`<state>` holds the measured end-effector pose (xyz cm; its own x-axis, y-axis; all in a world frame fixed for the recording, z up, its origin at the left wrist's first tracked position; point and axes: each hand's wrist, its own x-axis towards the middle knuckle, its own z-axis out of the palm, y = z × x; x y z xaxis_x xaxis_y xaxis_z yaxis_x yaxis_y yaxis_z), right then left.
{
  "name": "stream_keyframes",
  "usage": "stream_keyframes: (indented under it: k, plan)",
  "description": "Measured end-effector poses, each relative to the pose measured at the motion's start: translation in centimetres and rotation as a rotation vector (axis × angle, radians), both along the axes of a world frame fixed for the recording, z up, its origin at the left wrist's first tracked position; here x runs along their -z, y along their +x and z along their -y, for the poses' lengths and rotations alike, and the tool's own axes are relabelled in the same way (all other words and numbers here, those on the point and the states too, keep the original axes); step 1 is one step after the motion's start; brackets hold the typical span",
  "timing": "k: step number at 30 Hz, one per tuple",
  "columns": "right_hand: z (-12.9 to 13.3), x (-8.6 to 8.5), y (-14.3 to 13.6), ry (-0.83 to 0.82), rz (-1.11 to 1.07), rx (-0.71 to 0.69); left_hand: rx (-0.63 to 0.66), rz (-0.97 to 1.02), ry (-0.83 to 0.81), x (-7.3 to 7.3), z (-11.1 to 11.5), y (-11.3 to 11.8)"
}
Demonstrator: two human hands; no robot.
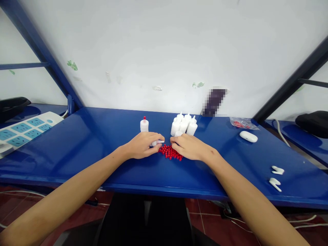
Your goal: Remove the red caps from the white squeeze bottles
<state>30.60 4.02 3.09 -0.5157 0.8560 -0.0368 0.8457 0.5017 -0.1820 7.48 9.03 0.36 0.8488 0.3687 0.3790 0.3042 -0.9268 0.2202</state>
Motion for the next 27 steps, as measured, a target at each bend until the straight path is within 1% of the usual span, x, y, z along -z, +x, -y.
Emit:
stream_keyframes:
  k: [4,8,14,19,22,27]
  plan:
    - [0.2,-0.2,-0.2,-0.010,-0.008,0.013,-0.001,0.001,-0.006,-0.1,0.0,0.0]
    - [0.1,0.0,-0.1,0.019,-0.029,0.030,-0.009,0.002,0.003,0.0,0.0,0.1]
    - [-0.3,0.6,0.5,-0.032,-0.091,-0.034,-0.023,-0.016,0.005,0.0,-0.1,0.0]
    - [-0.4,0.5,0.7,-0.044,-0.112,-0.076,-0.026,-0.010,0.010,-0.1,-0.1,0.0]
    - [-0.4,0.4,0.7,-0.062,-0.115,-0.081,-0.020,-0.008,0.010,0.0,-0.1,0.0]
    - [-0.5,0.4,0.8,-0.046,-0.104,-0.079,-0.017,-0.008,0.019,0.0,-0.2,-0.1]
